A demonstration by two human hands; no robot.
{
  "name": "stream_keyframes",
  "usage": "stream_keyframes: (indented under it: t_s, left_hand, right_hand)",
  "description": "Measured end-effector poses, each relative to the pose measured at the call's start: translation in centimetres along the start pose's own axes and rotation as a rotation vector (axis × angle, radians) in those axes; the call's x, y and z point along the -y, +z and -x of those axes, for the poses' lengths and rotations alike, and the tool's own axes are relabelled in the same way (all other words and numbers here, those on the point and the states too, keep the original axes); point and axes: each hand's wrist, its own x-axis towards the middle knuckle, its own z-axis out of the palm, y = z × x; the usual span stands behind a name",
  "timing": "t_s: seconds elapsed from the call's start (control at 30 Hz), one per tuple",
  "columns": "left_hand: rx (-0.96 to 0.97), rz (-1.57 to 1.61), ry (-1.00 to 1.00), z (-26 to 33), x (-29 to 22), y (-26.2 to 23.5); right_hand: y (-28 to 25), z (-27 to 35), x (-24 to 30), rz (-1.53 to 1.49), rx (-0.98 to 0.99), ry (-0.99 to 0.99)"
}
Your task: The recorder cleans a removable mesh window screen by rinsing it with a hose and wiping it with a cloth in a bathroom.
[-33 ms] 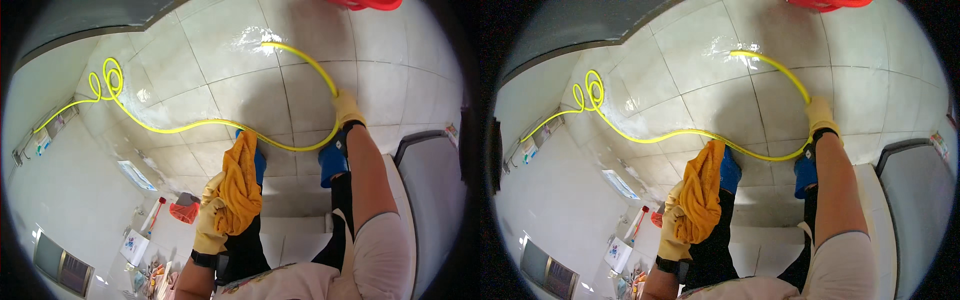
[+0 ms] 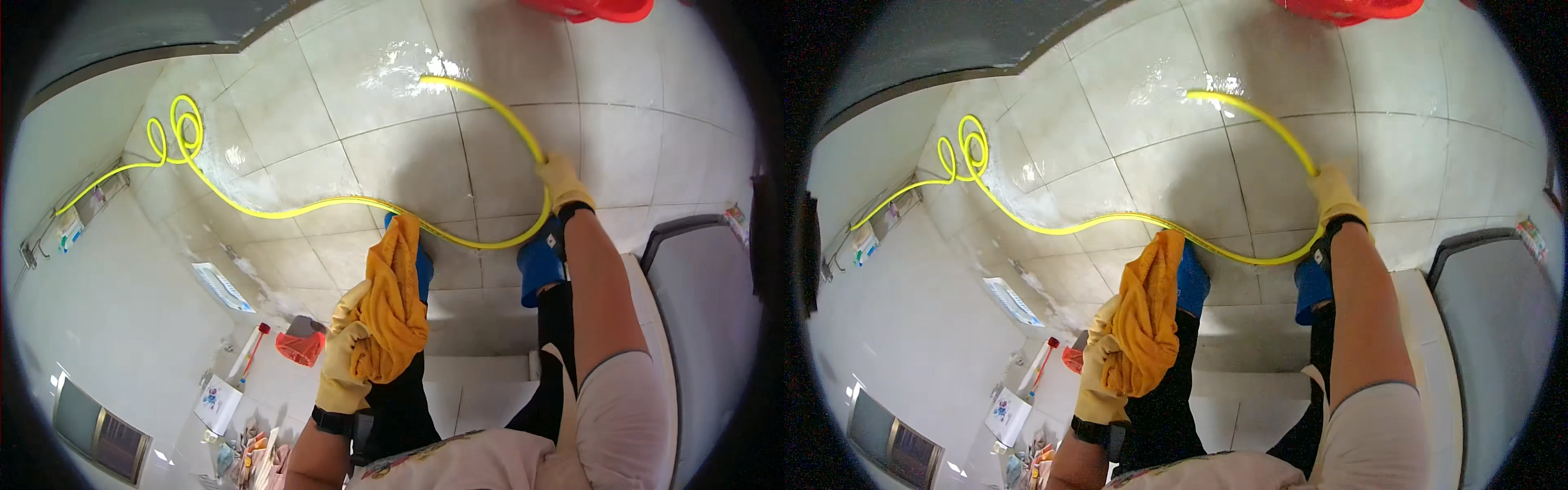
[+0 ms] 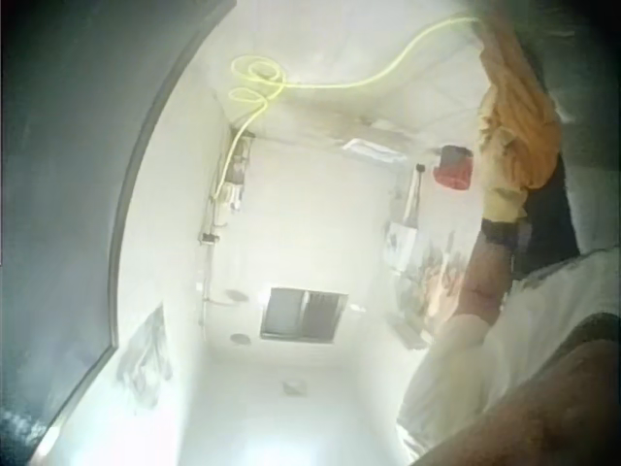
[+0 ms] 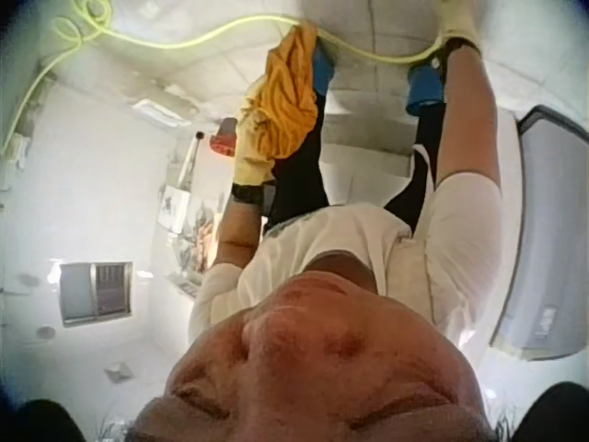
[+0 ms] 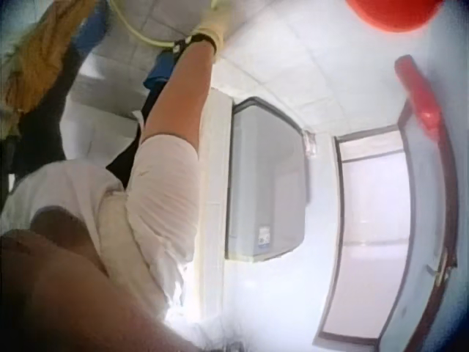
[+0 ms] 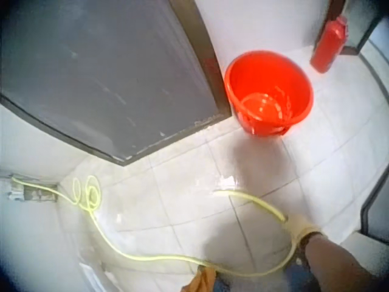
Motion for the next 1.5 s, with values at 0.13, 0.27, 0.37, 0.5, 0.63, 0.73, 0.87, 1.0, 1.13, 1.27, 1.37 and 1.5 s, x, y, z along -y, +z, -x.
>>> stream_keyframes:
  t_s: [0.13, 0.27, 0.37, 0.5, 0.63, 0.73, 0.87, 1.0, 1.13, 1.27, 1.37, 1.5]
  left_hand:
    - [0.119, 0.092, -0.068, 1.5, -0.8, 0.2]
    - [0.358, 0.114, -0.179, 2.2, -1.8, 1.9]
    - [0.425, 0.127, -0.223, 5.0, -4.6, 6.7]
    - [0.471, 0.209, -0.180, 10.3, -8.2, 11.5]
    - [0.510, 0.096, -0.027, 15.2, -10.8, 16.7]
    - [0.487, 0.087, 0.017, 17.3, -12.0, 20.0]
    - [0.484, 0.004, -0.003, 17.2, -13.0, 22.8]
    - [0.583, -0.200, 0.023, 15.6, -14.6, 24.9]
    - [0.628, -0.366, -0.152, 12.7, -16.0, 27.7]
    - [0.786, -0.824, 0.136, 10.5, -16.1, 29.4]
    - [0.736, -1.081, 0.141, 8.9, -16.1, 30.0]
    - [0.696, -1.231, 0.139, 7.8, -16.9, 30.5]
  right_hand:
    - [-3.1, 8.7, 4.6, -0.388, 0.303, -0.172]
    - [-9.6, 17.6, 9.0, -0.980, 0.496, -0.150]
    - [-17.1, 24.5, 12.6, -1.098, 0.479, -0.201]
    - [-27.3, 31.5, 17.2, -1.367, 0.280, -0.276]
    - [-33.4, 34.4, 19.2, -1.593, 0.211, -0.273]
    - [-36.7, 34.8, 20.5, -1.666, 0.170, -0.221]
    - [-40.7, 35.6, 22.0, -1.677, 0.207, -0.174]
    - [-41.8, 36.5, 23.0, -1.642, 0.170, -0.165]
    - [-41.6, 35.6, 24.2, -1.634, 0.140, -0.081]
    - [-41.8, 35.4, 25.6, -1.660, 0.183, -0.134]
    - [-42.4, 35.0, 27.0, -1.636, 0.164, -0.112]
    - [-44.8, 32.4, 28.9, -1.662, 0.235, -0.108]
